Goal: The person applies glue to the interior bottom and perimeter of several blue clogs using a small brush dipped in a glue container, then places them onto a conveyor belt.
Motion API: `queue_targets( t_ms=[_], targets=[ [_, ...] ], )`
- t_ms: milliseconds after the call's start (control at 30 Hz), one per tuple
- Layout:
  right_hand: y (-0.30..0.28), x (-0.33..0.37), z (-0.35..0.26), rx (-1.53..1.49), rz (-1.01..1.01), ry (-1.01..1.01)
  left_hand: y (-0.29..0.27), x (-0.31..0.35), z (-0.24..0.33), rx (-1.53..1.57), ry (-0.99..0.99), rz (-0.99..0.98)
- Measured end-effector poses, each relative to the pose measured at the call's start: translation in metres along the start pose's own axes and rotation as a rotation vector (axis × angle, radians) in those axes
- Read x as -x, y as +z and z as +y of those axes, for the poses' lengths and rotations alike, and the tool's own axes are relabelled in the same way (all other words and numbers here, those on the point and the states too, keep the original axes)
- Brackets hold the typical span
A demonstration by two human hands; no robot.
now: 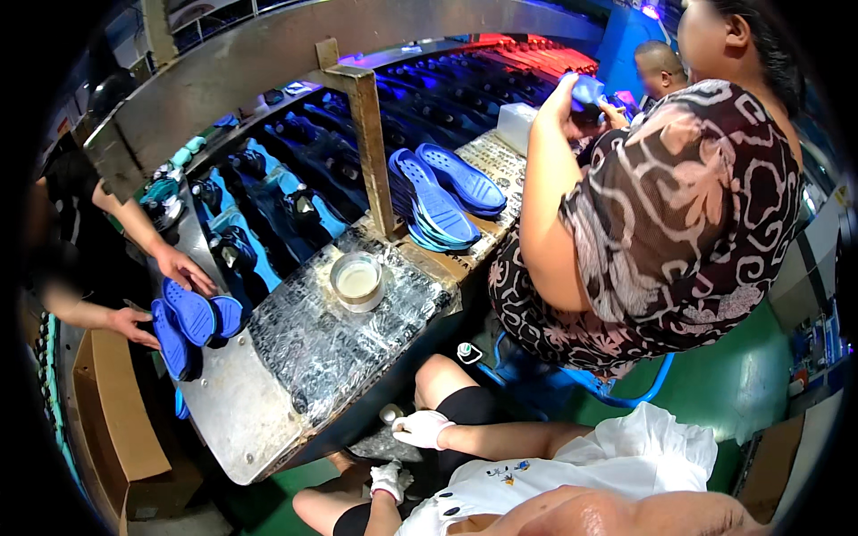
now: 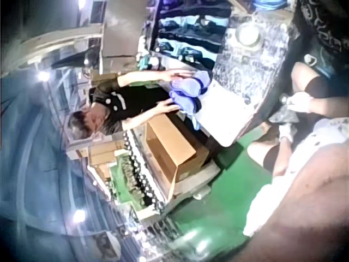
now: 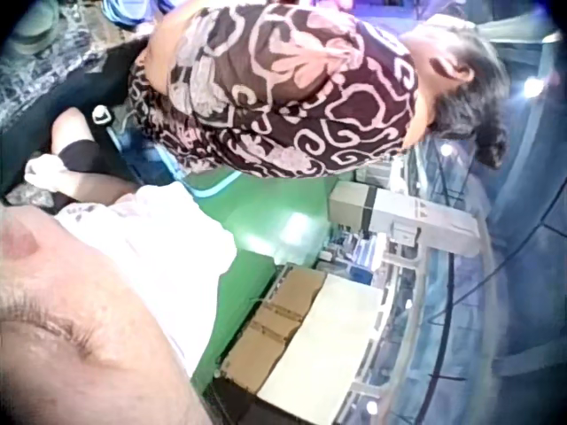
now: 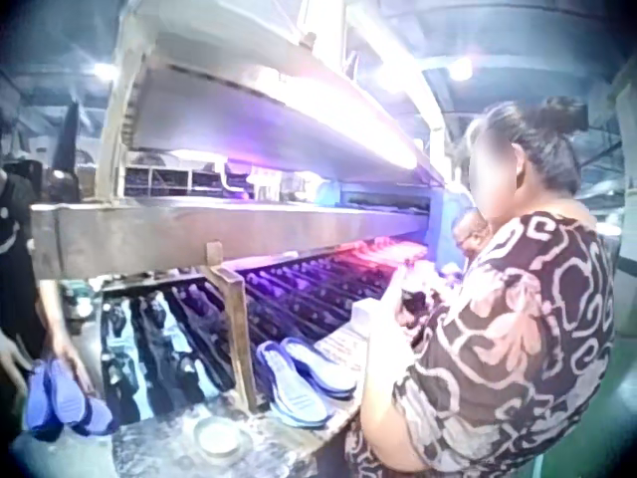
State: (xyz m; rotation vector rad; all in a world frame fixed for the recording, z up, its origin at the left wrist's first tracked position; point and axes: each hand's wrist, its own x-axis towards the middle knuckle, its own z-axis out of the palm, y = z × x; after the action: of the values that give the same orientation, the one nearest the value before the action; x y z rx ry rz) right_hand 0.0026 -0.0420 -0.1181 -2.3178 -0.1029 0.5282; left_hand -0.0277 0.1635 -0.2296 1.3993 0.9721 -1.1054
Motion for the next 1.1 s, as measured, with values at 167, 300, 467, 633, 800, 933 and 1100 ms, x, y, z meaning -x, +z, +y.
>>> queue_targets(
  t_ms=[167,300,467,633,800,933,1100],
  targets=[
    [-0.006,-0.011,-0.007,-0.043,-0.007,0.025,-0.002,-0.022,-0.008,0.007,0.022,-0.012],
    [-0.001,-0.009,0.006,-0.074,0.035,0.034,0.008,-0.001,0.006,-0.075,-0.034,-0.005],
    [-0.007,-0.008,0.0,-0.093,0.054,0.012,0.006,-0.004,0.002,0.004,-0.031,-0.004],
    [-0.001,-0.011,0.006,-0.036,0.032,0.018,0.003,-0.015,-0.005,-0.027,0.062,-0.038],
    [0.008,-0.019,0.014,0.046,-0.059,0.052,0.003,0.009,0.007,-0.134,0.224,-0.021],
    [0.003,-0.013,0.01,0.016,-0.019,0.099,0.002,0.021,0.014,-0.15,0.213,0.098],
    [0.015,-0.015,0.02,-0.034,0.068,0.03,-0.008,0.017,-0.005,-0.084,0.315,0.183]
  ],
)
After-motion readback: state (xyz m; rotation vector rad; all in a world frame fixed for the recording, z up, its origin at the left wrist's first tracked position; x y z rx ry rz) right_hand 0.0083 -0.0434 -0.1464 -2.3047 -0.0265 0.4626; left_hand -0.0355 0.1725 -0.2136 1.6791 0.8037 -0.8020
